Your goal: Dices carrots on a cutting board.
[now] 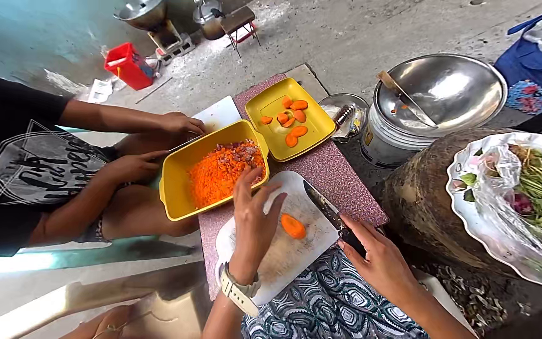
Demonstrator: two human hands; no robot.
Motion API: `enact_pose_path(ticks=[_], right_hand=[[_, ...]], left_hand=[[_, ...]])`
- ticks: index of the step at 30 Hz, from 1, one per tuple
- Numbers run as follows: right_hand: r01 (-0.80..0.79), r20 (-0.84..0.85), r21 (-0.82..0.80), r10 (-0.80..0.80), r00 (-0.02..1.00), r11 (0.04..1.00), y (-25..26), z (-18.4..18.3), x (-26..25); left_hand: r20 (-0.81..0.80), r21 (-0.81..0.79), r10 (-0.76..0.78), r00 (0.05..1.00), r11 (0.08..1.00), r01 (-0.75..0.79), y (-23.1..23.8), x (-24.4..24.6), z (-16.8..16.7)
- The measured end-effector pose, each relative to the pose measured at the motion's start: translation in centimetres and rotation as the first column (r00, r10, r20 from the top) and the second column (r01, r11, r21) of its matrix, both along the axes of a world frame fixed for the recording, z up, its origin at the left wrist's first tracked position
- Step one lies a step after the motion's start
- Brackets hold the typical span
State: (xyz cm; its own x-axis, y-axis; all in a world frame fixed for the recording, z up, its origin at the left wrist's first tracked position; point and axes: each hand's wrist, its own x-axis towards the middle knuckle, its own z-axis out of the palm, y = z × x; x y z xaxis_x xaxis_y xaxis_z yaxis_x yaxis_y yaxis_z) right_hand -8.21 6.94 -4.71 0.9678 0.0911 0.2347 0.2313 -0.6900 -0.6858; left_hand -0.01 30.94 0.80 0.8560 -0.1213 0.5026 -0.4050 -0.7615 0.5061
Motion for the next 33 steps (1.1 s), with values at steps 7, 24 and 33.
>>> enact_pose_path(ticks=[7, 24, 33], right_hand=[[0.055, 0.119, -0.067, -0.047, 0.992, 0.996, 0.0, 1.0, 0.0], [0.079, 0.266, -0.121, -0.045, 0.963, 0.99, -0.3, 2.1, -0.3], [0.188, 0.434, -0.329, -0.028, 0.901, 0.926, -0.5, 3.0, -0.2]], left_hand=[[-0.031, -0.01, -0.258, 0.966, 0.966, 0.258, -5.7, -0.4, -0.8], [-0.031, -0.055, -0.04, 0.999, 0.998, 0.038, -5.2, 0.0, 1.2], [-0.051, 0.064, -0.137, 0.989, 0.988, 0.14, -2.9, -0.5, 3.8]])
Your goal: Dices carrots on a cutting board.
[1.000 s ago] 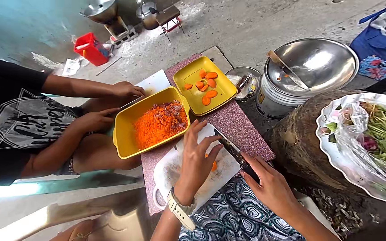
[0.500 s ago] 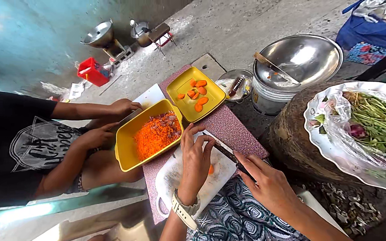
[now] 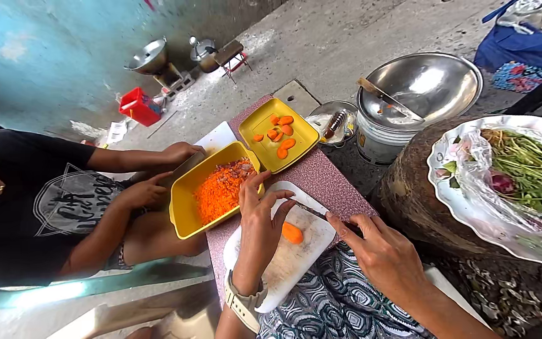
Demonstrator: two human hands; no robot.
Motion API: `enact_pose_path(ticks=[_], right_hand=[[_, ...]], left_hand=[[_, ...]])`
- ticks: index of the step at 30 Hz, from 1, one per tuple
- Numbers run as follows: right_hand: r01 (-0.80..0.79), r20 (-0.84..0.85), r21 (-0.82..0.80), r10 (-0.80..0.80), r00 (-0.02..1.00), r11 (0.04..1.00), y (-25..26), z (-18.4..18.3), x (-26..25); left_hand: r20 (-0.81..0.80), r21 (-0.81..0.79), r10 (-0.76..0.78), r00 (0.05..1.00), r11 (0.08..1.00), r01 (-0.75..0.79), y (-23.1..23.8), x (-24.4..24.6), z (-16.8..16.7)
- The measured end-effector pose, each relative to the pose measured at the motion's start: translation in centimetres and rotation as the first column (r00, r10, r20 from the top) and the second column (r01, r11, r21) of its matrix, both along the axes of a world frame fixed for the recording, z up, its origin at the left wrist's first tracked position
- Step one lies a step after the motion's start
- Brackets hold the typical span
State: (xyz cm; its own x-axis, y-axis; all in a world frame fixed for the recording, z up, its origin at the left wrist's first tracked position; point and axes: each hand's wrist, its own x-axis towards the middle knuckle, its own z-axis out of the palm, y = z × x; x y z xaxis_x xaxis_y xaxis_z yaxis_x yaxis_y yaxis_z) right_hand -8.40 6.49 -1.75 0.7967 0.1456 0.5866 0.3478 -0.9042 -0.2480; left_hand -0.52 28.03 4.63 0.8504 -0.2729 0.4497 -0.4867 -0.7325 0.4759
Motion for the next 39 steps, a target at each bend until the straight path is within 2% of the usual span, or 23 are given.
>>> enact_pose_path(ticks=[7, 18, 22, 27, 29, 33, 36, 39], right_hand=[[-0.002, 0.034, -0.115, 0.005, 0.999, 0.993, 0.1, 0.1, -0.1], [0.015, 0.085, -0.192, 0.001, 0.996, 0.981, 0.1, 0.2, -0.1], [0.009, 0.115, -0.215, 0.016, 0.993, 0.977, 0.0, 0.1, -0.1], [0.021, 0.084, -0.194, -0.005, 0.996, 0.981, -0.6, 0.2, 0.3], [0.052, 0.059, -0.146, -0.044, 0.997, 0.988, -1.6, 0.7, 0.6], [0.178, 0.04, -0.008, -0.178, 0.983, 0.984, -4.7, 2.4, 1.1], [0.296, 0.037, 0.062, -0.299, 0.954, 0.953, -6.9, 4.0, 0.6], [0.366, 0.035, 0.102, -0.371, 0.928, 0.925, -8.6, 5.5, 0.0]], left_hand=[[-0.087, 0.13, -0.128, 0.988, 0.982, 0.139, 0.2, -0.2, -0.2], [-0.101, 0.282, -0.169, 0.98, 0.94, 0.191, -0.2, 0.2, -0.9], [-0.053, 0.246, -0.094, 0.994, 0.964, 0.104, -0.2, 0.4, -1.2], [0.03, 0.06, 0.144, 0.989, 0.988, -0.145, 0.3, 0.8, -0.5], [0.015, -0.004, 0.188, 0.982, 0.982, -0.188, 0.4, 0.6, -0.2], [-0.12, -0.074, 0.065, 0.991, 0.995, -0.074, -1.6, -0.2, -0.9], [-0.216, -0.083, -0.128, 0.968, 0.99, 0.112, -5.6, -1.5, -2.2], [-0.252, -0.13, -0.344, 0.905, 0.938, 0.32, -10.8, -2.9, -4.0]])
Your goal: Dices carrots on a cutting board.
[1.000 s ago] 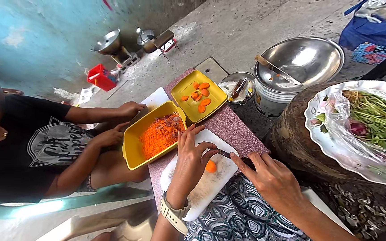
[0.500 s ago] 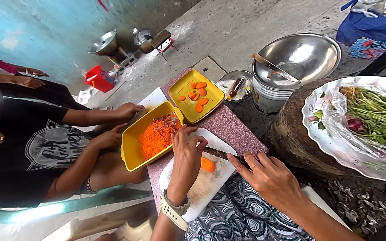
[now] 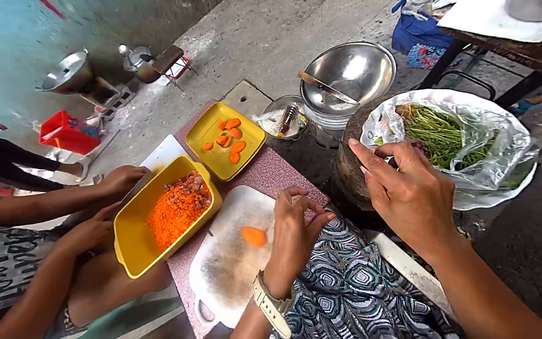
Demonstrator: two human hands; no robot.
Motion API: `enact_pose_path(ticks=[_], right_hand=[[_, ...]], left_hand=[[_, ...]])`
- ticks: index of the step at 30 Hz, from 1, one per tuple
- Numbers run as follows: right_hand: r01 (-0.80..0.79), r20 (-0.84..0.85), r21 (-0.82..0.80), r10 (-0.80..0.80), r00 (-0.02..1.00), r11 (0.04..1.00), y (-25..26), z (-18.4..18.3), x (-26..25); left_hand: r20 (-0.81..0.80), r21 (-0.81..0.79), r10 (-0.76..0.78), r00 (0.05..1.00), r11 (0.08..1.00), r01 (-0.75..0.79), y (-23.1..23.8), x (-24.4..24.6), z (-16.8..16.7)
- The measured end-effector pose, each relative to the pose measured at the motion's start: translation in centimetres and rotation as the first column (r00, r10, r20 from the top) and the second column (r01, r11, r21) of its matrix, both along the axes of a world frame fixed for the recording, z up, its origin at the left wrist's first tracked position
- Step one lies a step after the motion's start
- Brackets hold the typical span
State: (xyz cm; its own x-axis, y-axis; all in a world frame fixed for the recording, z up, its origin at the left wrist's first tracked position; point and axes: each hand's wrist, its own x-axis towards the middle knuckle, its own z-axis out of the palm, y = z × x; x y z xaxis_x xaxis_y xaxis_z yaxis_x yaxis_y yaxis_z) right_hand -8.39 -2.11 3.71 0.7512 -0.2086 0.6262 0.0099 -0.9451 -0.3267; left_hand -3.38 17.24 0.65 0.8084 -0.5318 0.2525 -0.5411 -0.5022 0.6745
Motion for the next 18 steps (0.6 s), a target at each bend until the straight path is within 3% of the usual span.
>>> enact_pose_path(ticks=[4, 7, 18], right_hand=[[0.044, 0.021, 0.042, -0.045, 0.999, 0.998, -1.0, 1.0, -0.4], [0.057, 0.044, 0.059, -0.059, 0.997, 0.997, -1.5, 1.2, -0.5], [0.063, 0.043, 0.119, -0.068, 0.997, 0.991, -2.3, 1.4, -0.4]], left_hand=[[-0.128, -0.017, -0.227, 0.966, 0.974, 0.226, -5.4, -0.3, -2.3], [-0.223, 0.019, -0.301, 0.927, 0.95, 0.312, -7.4, 0.3, -2.8], [-0.303, 0.096, -0.296, 0.906, 0.936, 0.337, -8.9, 0.6, -2.4]])
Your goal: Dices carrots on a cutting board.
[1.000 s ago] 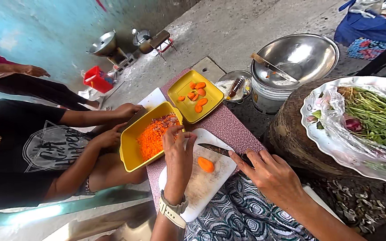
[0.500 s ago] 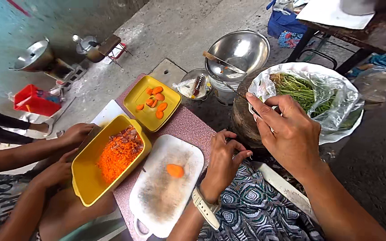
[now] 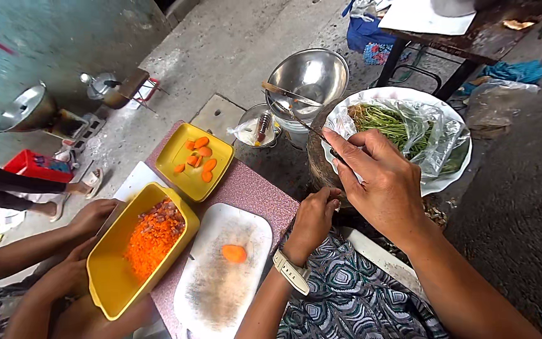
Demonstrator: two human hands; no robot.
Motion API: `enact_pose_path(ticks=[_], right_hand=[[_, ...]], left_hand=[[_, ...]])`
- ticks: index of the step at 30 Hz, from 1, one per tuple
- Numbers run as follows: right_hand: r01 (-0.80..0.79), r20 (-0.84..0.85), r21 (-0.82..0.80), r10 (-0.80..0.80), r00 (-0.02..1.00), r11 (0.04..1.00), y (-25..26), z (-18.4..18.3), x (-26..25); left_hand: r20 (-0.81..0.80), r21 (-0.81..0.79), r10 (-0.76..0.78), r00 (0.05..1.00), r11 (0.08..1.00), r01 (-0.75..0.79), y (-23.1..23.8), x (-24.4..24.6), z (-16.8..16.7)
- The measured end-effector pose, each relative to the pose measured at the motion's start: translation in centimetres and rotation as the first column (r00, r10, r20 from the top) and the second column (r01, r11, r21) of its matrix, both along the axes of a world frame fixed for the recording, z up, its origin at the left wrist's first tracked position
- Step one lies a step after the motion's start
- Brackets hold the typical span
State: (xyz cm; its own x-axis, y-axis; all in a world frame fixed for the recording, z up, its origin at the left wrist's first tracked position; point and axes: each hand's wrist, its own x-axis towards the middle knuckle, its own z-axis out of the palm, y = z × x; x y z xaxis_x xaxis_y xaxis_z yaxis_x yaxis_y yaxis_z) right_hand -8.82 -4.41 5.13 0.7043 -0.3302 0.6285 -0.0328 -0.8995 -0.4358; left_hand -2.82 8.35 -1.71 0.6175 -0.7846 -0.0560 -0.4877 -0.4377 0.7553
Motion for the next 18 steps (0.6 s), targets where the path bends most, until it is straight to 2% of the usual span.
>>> enact_pose_path(ticks=[6, 12, 18], right_hand=[[-0.001, 0.019, 0.009, 0.001, 1.0, 1.0, 0.1, 0.0, 0.0], [-0.018, 0.013, 0.021, 0.018, 1.0, 1.0, 0.1, 0.1, -0.1], [-0.025, 0.021, 0.021, 0.024, 0.999, 0.999, 0.0, 0.0, -0.1]], left_hand=[[-0.029, 0.059, -0.016, 0.999, 0.998, 0.018, -0.5, -0.3, -0.7], [-0.023, 0.032, 0.037, 0.999, 0.999, -0.036, -0.7, -0.8, -0.8], [-0.019, -0.073, 0.122, 0.992, 0.99, -0.123, -0.8, -1.1, -1.4]])
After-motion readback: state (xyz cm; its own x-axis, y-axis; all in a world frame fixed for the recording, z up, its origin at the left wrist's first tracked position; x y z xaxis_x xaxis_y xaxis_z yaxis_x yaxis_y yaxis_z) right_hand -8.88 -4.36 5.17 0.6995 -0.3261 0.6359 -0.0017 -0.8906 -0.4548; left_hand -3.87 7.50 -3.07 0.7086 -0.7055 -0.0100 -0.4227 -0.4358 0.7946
